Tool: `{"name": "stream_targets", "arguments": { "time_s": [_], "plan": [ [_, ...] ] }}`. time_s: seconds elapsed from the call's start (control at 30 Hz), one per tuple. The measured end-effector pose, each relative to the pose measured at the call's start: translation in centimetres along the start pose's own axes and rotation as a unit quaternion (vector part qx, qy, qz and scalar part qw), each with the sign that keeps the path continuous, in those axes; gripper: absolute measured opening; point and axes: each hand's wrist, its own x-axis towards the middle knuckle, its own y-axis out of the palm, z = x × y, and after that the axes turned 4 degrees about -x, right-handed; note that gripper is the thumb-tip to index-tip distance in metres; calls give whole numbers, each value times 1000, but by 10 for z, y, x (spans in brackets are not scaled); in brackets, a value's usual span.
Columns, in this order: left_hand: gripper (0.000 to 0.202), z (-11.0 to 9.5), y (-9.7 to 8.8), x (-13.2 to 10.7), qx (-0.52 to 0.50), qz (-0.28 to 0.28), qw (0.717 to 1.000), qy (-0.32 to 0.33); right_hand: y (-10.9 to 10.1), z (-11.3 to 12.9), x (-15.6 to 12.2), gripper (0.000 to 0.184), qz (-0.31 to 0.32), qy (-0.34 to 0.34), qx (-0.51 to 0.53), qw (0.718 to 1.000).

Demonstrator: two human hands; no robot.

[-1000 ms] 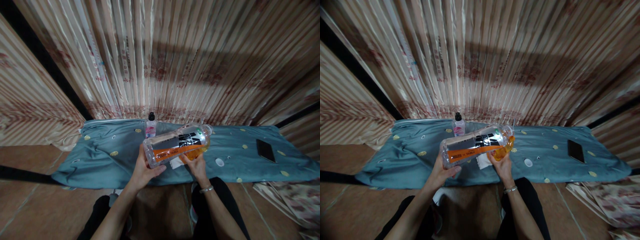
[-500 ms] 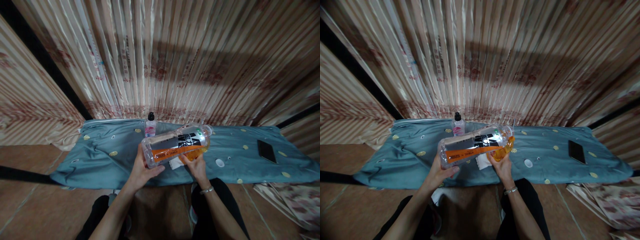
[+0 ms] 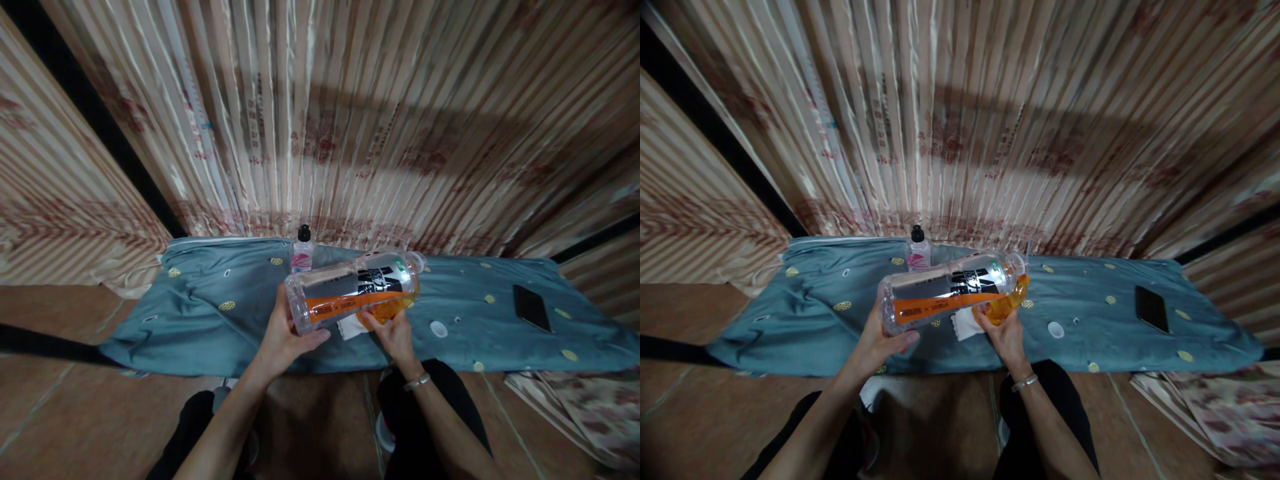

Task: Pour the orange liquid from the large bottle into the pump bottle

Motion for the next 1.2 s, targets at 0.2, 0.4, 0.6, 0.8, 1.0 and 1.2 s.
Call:
{"name": "stream_targets", "arguments": {
  "time_s": [0.2, 0.4, 0.6, 0.8, 1.0, 1.2],
  "plan": [
    [92, 1, -1, 0, -1, -8, 1000, 0, 3, -7, 1, 85, -20, -3, -7, 1000],
    [89, 4, -4, -2, 16, -6, 1000, -17, 6, -12, 3, 91, -31, 20, -28, 999],
    [84, 17, -9, -2, 11, -6, 1000, 1, 5, -14, 4, 87, -29, 5, -23, 999],
    [85, 21, -10, -4, 9, -8, 1000, 18, 4, -14, 5, 88, -21, 4, -15, 1000],
    [90, 18, -10, -4, 19, -20, 999, 21, 5, -14, 5, 86, -24, 0, -16, 1000],
    [83, 6, -5, -4, 34, -16, 999, 14, 3, -12, 4, 84, -23, 16, -28, 999]
  ]
}}
